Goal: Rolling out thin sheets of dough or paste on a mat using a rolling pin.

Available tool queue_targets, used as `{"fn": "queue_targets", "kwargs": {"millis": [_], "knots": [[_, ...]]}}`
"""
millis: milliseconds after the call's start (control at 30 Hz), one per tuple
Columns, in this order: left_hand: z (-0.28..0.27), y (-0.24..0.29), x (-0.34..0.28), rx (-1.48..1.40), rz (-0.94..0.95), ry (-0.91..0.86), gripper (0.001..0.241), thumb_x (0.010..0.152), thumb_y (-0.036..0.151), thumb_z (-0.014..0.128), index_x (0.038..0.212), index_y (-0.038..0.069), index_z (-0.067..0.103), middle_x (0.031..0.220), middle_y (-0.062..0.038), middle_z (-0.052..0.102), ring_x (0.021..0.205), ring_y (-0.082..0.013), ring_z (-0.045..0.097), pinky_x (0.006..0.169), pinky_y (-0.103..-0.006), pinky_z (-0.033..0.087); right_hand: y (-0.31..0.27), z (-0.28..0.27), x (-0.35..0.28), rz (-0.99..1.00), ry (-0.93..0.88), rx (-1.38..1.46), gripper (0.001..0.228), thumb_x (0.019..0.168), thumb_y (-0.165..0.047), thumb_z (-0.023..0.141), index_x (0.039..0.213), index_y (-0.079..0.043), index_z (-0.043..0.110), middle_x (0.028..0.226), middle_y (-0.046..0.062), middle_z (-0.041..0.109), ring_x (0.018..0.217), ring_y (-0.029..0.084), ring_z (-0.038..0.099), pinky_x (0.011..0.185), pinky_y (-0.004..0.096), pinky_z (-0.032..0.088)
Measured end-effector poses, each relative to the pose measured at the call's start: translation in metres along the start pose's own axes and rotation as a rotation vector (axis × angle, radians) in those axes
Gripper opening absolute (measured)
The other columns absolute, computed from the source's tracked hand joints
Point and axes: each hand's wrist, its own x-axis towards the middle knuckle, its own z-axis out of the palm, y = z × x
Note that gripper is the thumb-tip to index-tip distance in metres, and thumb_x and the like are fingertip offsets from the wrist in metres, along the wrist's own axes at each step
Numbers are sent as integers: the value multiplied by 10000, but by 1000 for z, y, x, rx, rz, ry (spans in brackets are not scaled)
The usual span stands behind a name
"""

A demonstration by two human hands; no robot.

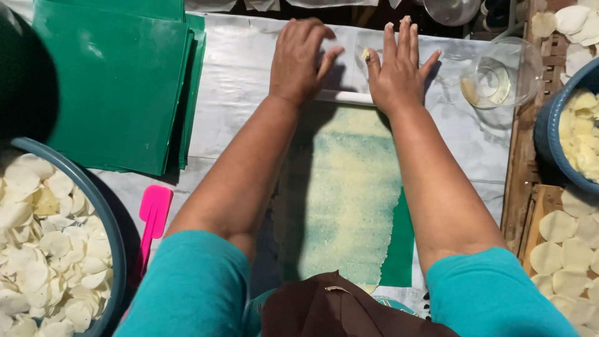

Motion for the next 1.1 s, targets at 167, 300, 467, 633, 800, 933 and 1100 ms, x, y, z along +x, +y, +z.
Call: {"fn": "queue_targets", "kwargs": {"millis": [167,300,467,633,800,933,1100], "knots": [[-12,-2,-15,-39,145,-491,559,837,729,694,996,192,696,944,-29,740,876,-256,662,966,-433,378,43,27,15,-262,401,355,486,1172,-321,382,1594,-81,403,1665,119,254,1560,294,161,1241,560,165],[-4,-7,-14,-3,198,-597,364,843,506,850,1049,217,767,927,-3,754,837,-264,679,908,-432,372,46,9,-19,-558,748,628,358,1150,-147,400,1334,50,635,1347,226,618,1312,356,575,1146,452,445],[3,-12,-11,-26,-157,-792,269,893,349,705,1129,220,709,988,-55,766,922,-341,592,924,-417,329,56,-33,-107,-494,761,630,247,1125,-70,501,1069,75,693,1090,228,698,1071,352,681,960,444,567],[-33,18,-12,-31,-291,-584,76,1017,211,603,1017,155,654,854,-20,699,813,-307,617,931,-432,334,162,-80,-132,-371,930,527,95,1114,111,586,1036,83,631,1063,230,671,1023,337,650,927,417,542],[-86,100,-48,-3,-342,-507,91,1005,146,647,1060,86,687,883,-141,699,788,-370,626,717,-541,461,304,-102,-110,109,704,152,408,916,166,629,1298,22,632,1247,257,547,1034,401,620,831,490,522],[-95,142,-127,6,-288,-616,151,977,124,670,1128,125,661,997,-85,711,855,-290,635,773,-443,489,315,-109,-92,210,386,153,576,964,-41,691,1502,23,493,1456,276,470,1307,475,453,1054,541,354],[-105,176,-216,-136,-359,-620,219,993,241,628,1171,116,605,1037,-91,674,940,-298,612,829,-456,457,236,-143,-118,488,222,278,507,1051,-51,631,1537,-115,503,1496,188,376,1328,498,335,1108,651,271]]}}
